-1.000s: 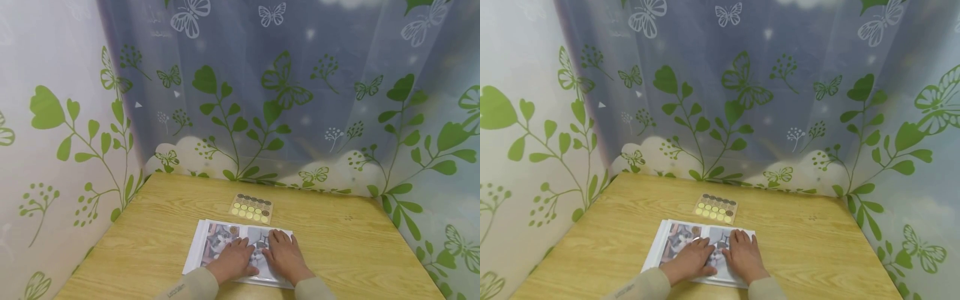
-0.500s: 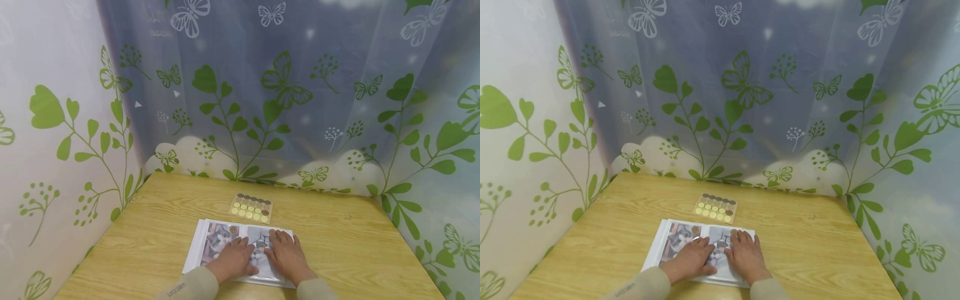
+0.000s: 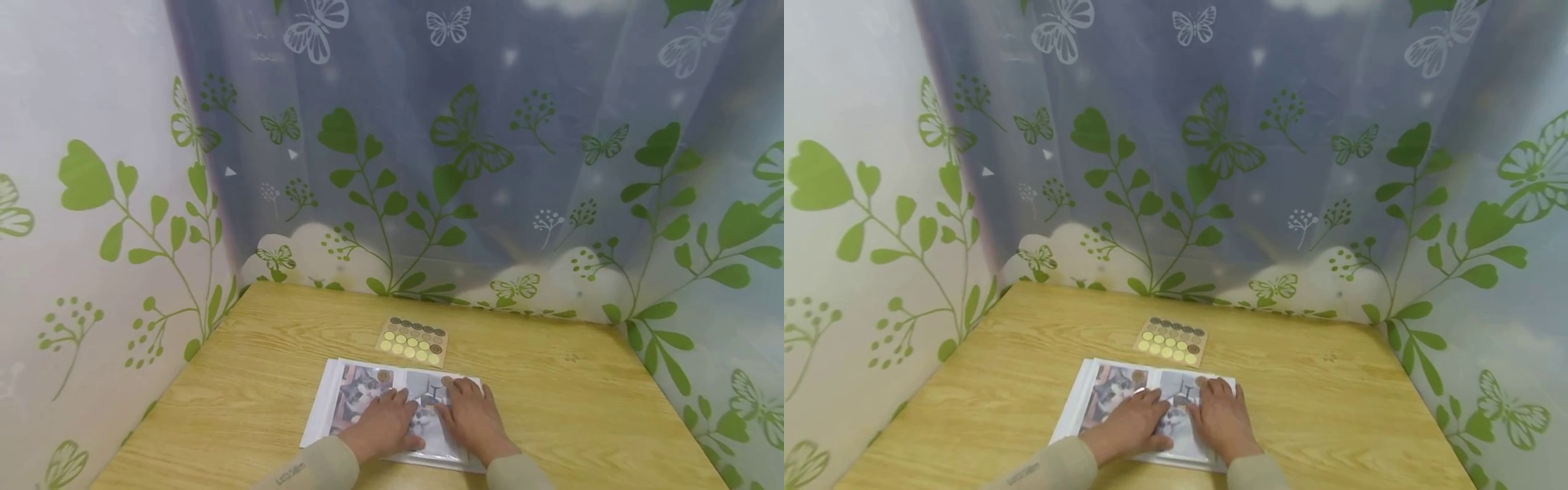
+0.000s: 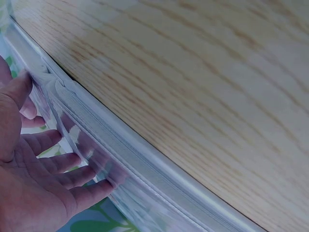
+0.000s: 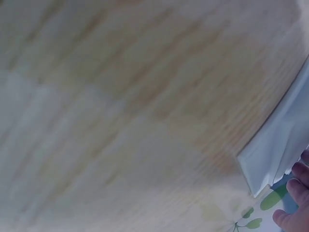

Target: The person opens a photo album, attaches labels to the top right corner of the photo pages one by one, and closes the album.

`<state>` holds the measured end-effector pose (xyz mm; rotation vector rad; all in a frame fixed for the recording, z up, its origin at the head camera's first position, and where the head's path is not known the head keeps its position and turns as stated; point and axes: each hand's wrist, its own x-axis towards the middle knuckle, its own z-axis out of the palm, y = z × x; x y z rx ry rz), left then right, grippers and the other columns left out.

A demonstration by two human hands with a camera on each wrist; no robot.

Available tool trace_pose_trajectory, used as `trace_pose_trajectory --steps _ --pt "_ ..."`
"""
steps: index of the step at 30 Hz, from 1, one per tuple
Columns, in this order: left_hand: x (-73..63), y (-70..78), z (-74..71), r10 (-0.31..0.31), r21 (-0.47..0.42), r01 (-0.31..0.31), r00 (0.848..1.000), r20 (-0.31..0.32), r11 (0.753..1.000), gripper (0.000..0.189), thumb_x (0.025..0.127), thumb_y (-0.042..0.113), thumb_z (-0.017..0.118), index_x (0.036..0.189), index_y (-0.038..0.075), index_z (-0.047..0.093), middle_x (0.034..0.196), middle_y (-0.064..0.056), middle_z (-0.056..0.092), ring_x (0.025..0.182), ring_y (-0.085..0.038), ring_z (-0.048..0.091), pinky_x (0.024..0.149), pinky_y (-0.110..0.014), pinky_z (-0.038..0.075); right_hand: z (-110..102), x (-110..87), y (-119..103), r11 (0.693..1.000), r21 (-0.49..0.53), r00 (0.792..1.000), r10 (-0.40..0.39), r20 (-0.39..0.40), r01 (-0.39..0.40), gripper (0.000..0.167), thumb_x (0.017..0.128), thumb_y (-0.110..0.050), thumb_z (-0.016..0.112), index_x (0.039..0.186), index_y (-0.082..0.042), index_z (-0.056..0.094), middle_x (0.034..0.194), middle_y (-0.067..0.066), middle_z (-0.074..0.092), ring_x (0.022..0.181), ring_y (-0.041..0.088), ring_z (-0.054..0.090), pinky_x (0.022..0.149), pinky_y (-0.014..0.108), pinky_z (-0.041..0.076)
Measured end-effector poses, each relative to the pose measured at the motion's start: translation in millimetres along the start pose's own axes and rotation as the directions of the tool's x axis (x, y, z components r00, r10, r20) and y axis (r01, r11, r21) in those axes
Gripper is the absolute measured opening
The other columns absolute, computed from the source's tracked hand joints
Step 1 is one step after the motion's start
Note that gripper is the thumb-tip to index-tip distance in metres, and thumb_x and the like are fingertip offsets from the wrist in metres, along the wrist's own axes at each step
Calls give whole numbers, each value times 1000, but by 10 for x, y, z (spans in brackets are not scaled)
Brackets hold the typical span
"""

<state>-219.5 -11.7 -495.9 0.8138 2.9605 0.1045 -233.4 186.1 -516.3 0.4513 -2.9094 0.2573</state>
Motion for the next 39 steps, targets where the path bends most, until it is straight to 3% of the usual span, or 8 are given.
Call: trace_pose_trajectory --steps 8,14,24,39 --pt "2 -3 11 -7 -5 7 1000 2 1000 75 85 63 65 139 12 55 146 -13 49 132 -34 47 104 -52 44 7 29 37 1000 13 999 -3 -37 4 45 98 -36 60 131 -6 60 131 21 55 127 40 48 106 66 32" --pt "4 -1 4 -9 -11 9 1000 8 1000 75 85 64 64 140 13 55 147 -13 48 133 -34 45 105 -52 43 5 77 55 999 38 1000 25 -4 -25 43 99 -37 57 129 -7 60 134 23 53 129 40 46 107 66 30" --pt "-2 12 7 6 -12 -6 1000 -4 1000 75 85 63 64 139 12 55 147 -13 48 133 -34 45 104 -53 43 -3 138 -5 999 18 997 43 67 -44 55 99 -43 54 135 -1 55 142 25 47 134 41 41 110 66 25" --pt "-4 16 -17 -15 -12 16 1000 13 1000 76 85 63 64 140 12 54 148 -13 46 135 -34 44 106 -52 42 35 132 -41 1000 5 999 12 46 -13 58 99 -48 53 134 -2 55 142 25 48 134 41 41 111 66 24"
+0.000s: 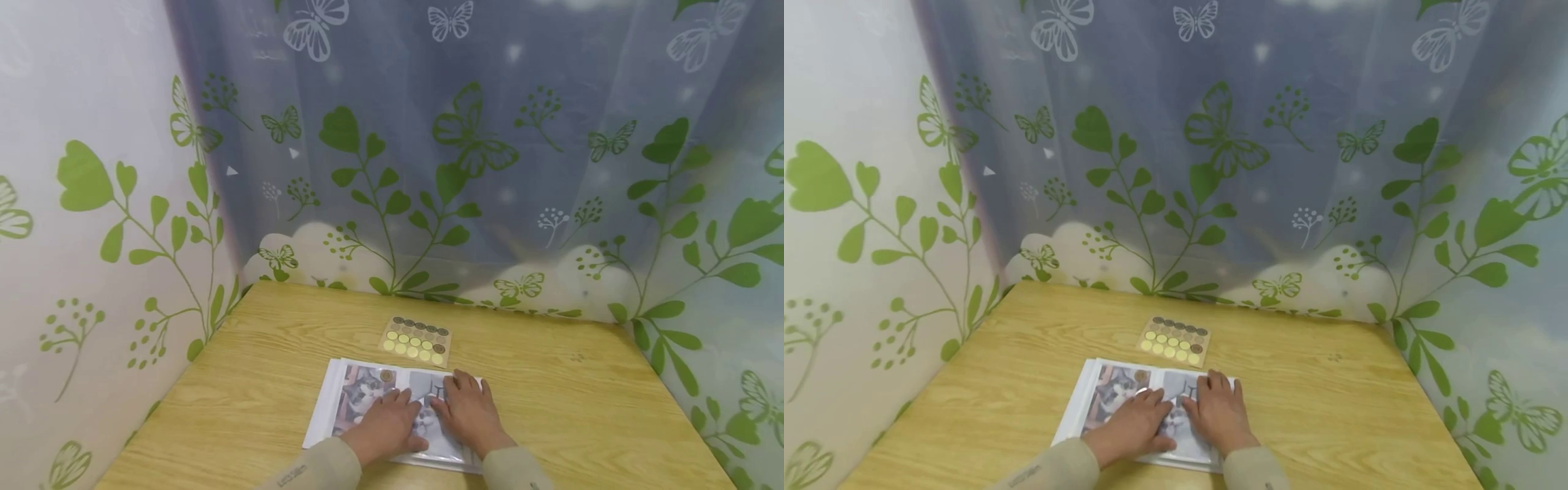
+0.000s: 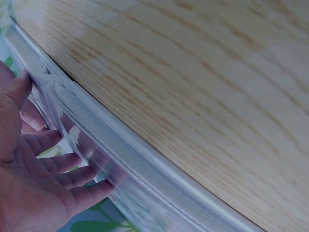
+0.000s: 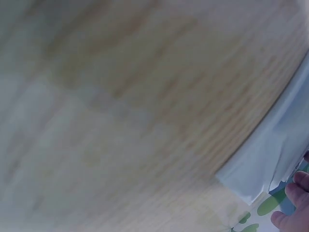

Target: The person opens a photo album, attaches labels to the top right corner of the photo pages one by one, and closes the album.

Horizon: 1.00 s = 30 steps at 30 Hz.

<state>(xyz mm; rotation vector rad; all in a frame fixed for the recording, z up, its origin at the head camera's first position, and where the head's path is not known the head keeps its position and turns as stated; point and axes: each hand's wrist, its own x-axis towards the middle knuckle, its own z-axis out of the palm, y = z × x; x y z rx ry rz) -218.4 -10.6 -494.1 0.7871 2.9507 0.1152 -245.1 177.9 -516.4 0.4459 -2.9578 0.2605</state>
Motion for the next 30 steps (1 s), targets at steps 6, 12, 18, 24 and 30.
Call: trace_pose_trajectory --steps 6,12,18,24,30 --pt "-14 -10 -15 7 -7 -7 1000 -8 1000 75 85 62 64 139 12 54 148 -14 47 134 -34 45 106 -52 42 -5 -36 -3 1000 -12 1000 -16 -26 16 54 99 -47 54 132 -5 56 140 24 49 133 41 43 110 67 25" --pt "-13 -19 -8 14 10 -14 1000 -16 1000 75 85 63 64 139 12 55 147 -14 48 133 -34 46 105 -52 43 -20 -70 2 1000 0 999 -28 -46 28 52 98 -45 57 132 -5 55 139 25 50 132 42 44 110 67 26" --pt "-14 -28 9 24 15 -23 999 -25 1000 74 85 63 64 139 11 55 146 -15 49 132 -35 47 104 -52 44 -19 -106 27 999 -25 997 -48 -62 46 53 98 -44 57 135 -6 55 138 26 51 130 42 46 109 65 29" --pt "-24 -13 -13 22 7 -22 1000 -19 1000 74 85 62 64 139 11 55 146 -15 48 132 -35 46 104 -53 43 -38 -144 51 999 -18 998 -45 -52 44 53 98 -42 58 139 -8 54 139 25 50 130 42 45 108 66 30" --pt "-20 -4 -15 22 4 -22 1000 -18 1000 74 85 62 65 139 12 55 146 -14 48 132 -34 46 104 -53 44 -29 -156 91 1000 1 999 -24 -41 24 54 99 -42 57 142 -10 53 141 26 48 131 43 44 108 67 28"
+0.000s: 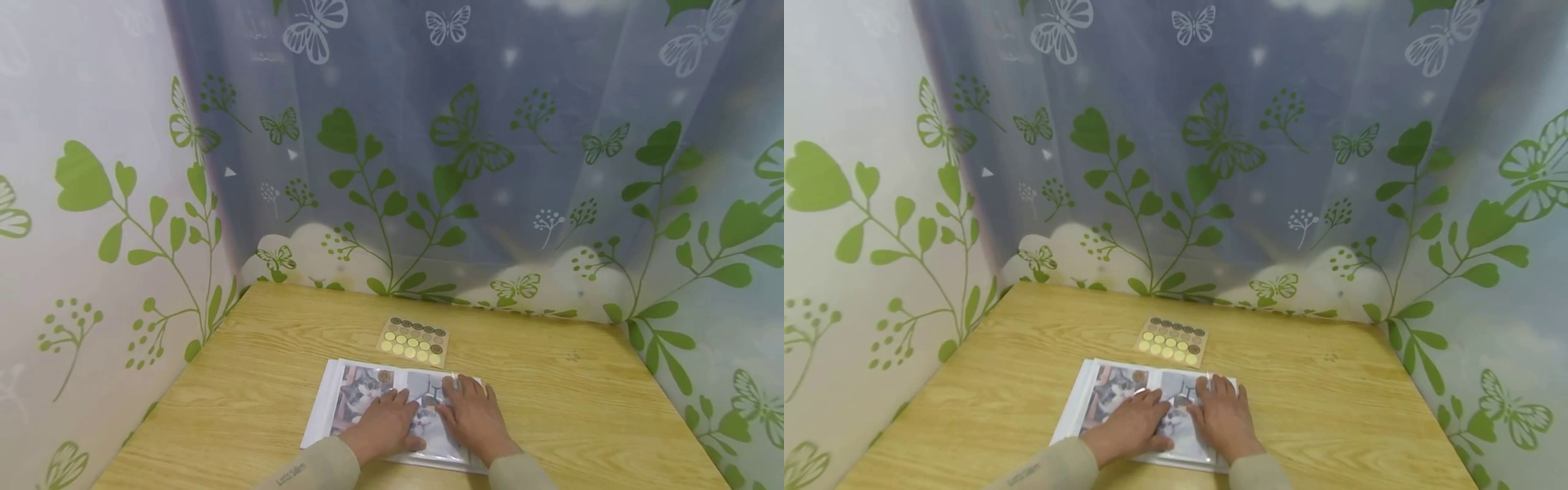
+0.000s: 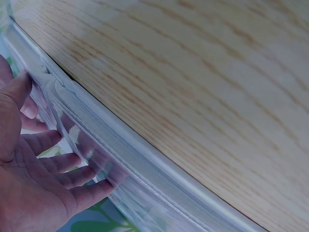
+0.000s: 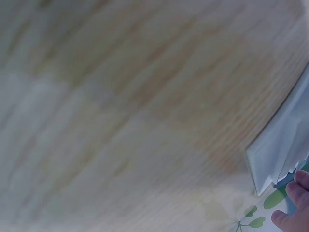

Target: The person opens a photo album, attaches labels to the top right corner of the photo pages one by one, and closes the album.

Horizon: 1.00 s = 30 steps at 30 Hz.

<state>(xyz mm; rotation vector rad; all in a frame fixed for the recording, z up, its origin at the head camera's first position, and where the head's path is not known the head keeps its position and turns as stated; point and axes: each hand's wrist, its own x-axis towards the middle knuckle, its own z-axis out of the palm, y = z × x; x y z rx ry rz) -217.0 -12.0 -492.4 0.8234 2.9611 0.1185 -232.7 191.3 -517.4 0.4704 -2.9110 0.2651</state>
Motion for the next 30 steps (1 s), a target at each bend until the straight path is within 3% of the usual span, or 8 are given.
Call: trace_pose_trajectory --steps 15,30 --pt "-2 -7 19 -3 -19 3 1000 5 1000 75 86 63 63 140 12 54 148 -14 47 134 -35 45 106 -53 42 -37 -52 110 999 5 997 54 56 -54 50 99 -42 56 146 -24 51 143 27 46 133 44 41 108 69 26" --pt "-7 -30 31 22 -29 -23 999 -26 999 73 85 61 64 138 11 56 145 -15 49 132 -36 46 105 -53 43 -13 -12 43 1000 -7 999 10 36 -10 52 100 -41 54 145 -14 51 144 26 45 133 45 41 110 68 24"
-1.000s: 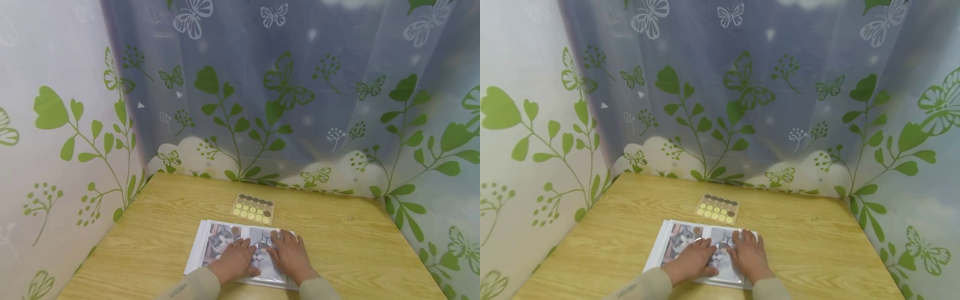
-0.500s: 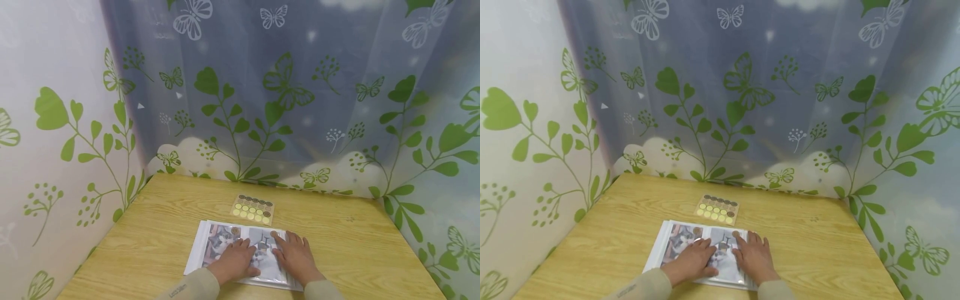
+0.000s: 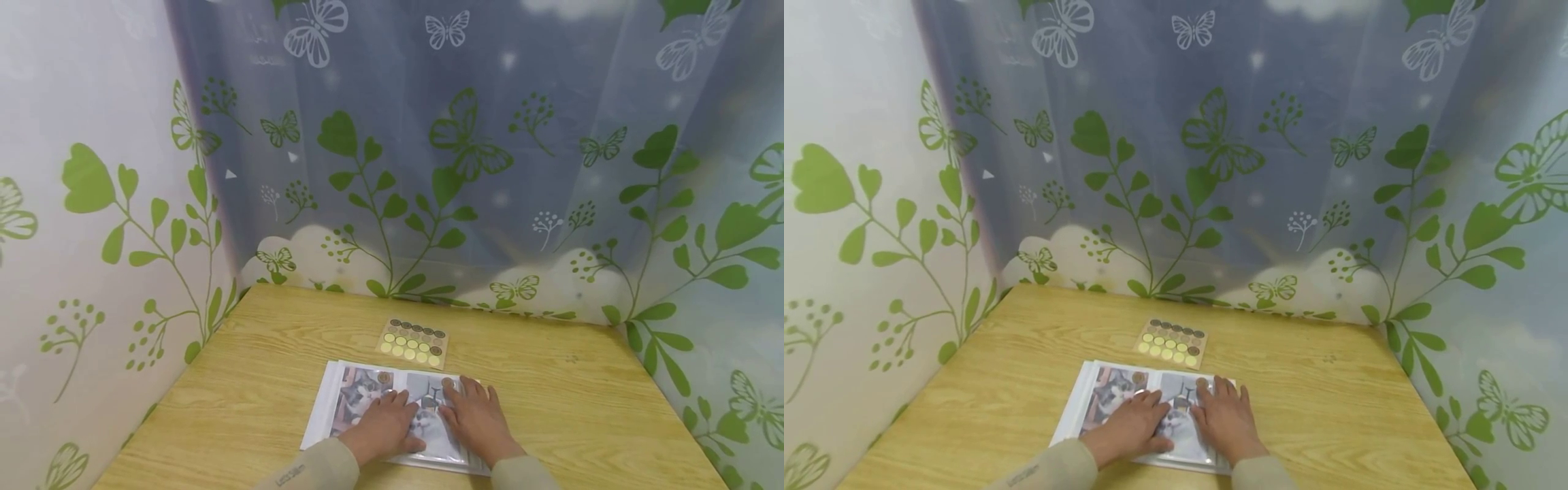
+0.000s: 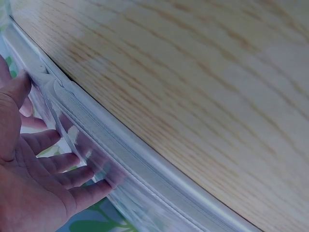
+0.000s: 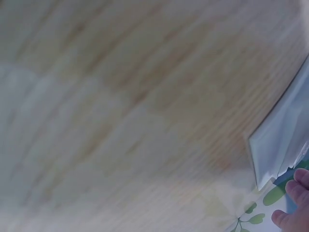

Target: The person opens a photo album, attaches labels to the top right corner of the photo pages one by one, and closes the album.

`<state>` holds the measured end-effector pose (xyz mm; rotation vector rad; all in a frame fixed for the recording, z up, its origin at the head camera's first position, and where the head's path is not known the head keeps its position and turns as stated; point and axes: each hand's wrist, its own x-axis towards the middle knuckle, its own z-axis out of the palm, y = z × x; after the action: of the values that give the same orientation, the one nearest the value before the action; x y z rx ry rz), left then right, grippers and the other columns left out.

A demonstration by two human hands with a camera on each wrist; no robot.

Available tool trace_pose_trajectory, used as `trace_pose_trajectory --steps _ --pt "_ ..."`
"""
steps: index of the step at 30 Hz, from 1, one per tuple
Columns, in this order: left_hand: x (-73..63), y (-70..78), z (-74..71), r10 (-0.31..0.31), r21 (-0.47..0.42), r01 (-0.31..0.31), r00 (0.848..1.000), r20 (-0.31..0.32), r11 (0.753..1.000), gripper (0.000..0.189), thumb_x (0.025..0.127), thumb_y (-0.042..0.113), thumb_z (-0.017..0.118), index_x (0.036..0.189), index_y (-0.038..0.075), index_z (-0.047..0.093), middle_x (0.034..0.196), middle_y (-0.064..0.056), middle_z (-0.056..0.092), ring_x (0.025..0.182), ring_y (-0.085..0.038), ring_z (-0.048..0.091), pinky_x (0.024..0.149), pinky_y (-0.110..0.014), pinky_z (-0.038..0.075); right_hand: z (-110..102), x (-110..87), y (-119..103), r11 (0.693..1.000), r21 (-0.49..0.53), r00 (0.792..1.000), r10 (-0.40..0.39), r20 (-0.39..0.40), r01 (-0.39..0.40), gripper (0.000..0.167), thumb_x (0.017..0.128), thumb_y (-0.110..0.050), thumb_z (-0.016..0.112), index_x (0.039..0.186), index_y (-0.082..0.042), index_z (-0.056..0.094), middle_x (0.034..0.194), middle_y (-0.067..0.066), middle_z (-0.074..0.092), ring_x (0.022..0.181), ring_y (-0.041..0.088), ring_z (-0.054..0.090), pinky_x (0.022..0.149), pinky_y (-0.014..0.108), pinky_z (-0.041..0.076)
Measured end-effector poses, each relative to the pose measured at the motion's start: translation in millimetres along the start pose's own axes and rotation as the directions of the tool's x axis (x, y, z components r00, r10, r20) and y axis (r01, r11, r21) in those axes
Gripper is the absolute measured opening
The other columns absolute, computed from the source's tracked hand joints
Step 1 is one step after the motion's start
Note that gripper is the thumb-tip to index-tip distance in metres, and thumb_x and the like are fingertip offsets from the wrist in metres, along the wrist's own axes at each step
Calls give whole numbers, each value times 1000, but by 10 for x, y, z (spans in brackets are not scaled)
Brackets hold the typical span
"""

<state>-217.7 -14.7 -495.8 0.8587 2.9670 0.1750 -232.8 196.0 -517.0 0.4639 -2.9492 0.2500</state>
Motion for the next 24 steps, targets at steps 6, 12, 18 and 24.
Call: trace_pose_trajectory --steps 6,12,18,24 --pt "-3 10 -21 7 22 -7 1000 3 1000 74 86 63 63 138 11 55 145 -15 49 132 -35 47 104 -53 43 -27 -29 12 1000 10 1000 12 -11 -12 50 100 -39 55 144 -16 52 143 25 46 132 44 42 109 68 25" --pt "-12 8 -35 5 39 -5 1000 -1 999 74 86 64 62 138 13 56 146 -14 48 134 -35 45 109 -54 38 -50 -69 44 999 17 999 50 -3 -50 44 99 -37 56 132 -7 60 141 26 48 132 44 42 108 69 25" --pt "-23 18 -52 4 21 -4 1000 -5 1000 73 86 63 63 138 12 56 146 -16 48 136 -36 43 111 -55 34 -63 -135 70 996 12 996 94 0 -94 42 99 -33 57 128 -3 60 138 26 50 130 44 45 106 68 29" --pt "-22 26 -50 -4 -16 4 1000 -16 1000 70 87 59 65 137 11 57 145 -17 49 134 -36 44 108 -55 37 -105 -194 66 990 37 991 135 17 -136 42 100 -31 56 130 -2 59 138 27 50 130 44 44 106 69 29"
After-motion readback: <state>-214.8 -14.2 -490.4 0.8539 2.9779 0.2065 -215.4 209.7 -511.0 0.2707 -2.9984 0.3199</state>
